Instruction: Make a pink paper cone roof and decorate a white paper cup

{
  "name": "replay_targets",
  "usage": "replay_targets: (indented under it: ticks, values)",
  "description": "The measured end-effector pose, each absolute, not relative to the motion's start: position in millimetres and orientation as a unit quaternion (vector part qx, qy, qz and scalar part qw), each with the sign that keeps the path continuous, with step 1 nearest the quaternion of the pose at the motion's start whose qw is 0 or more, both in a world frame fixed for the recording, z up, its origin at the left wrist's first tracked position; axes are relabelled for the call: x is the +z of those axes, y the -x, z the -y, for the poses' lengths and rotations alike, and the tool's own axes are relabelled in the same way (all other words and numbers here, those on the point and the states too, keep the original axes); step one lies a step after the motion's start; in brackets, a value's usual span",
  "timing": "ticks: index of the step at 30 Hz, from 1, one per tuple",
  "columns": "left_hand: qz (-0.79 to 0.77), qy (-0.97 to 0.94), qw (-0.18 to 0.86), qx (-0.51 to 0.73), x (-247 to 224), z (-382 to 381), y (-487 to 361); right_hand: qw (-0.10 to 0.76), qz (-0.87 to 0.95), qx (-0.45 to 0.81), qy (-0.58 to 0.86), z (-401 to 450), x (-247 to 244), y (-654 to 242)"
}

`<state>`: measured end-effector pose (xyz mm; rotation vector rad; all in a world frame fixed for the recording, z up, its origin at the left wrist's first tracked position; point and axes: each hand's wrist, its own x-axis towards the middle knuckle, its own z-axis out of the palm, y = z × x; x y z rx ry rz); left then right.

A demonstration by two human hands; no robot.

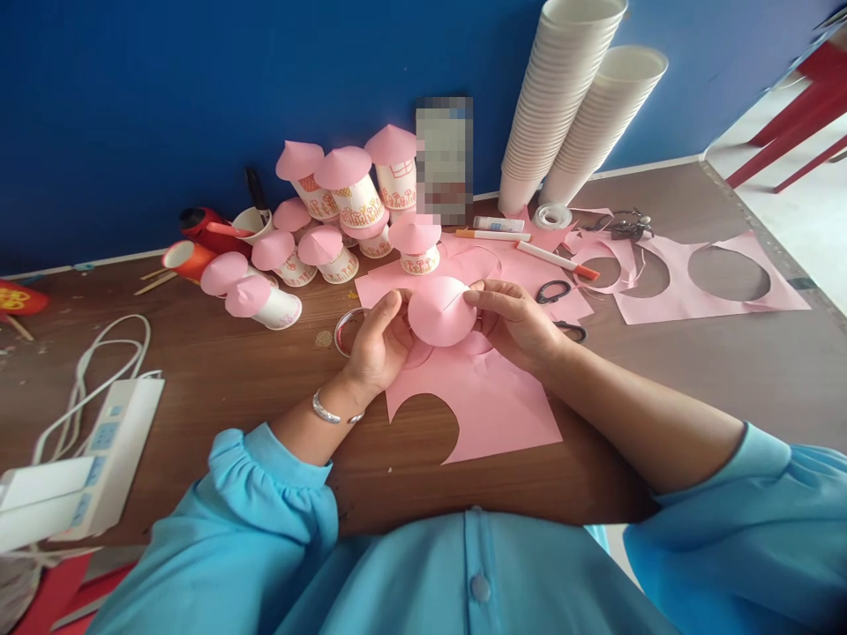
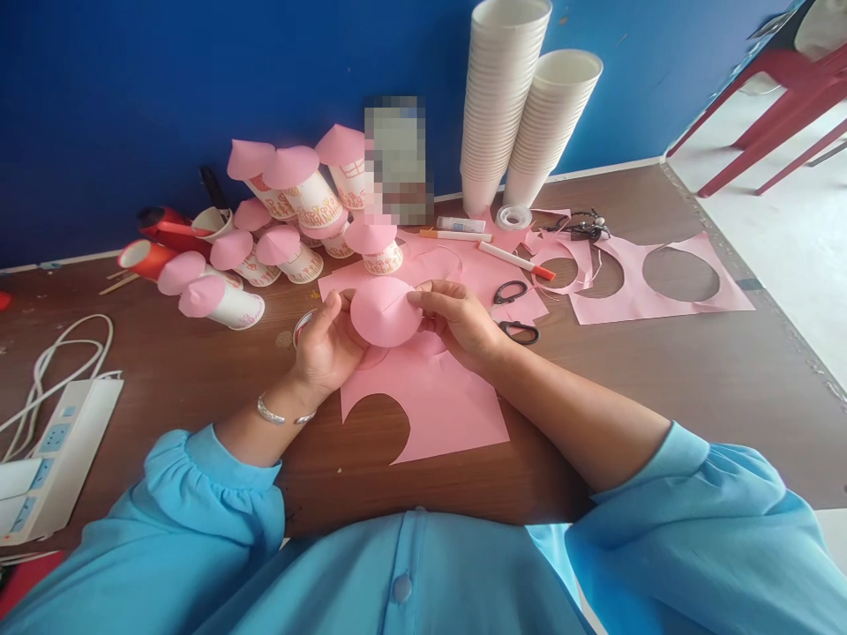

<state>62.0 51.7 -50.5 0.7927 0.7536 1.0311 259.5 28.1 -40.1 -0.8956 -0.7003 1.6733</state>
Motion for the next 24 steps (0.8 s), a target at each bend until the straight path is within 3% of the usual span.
replay_targets:
  ticks: [24]
  values:
    - [-0.352, -0.421, 0.723, 0.419, -48.0, -46.2, -63.1, 0.453, 0.413, 0.652, 0.446, -22.3, -41.6, -255.6]
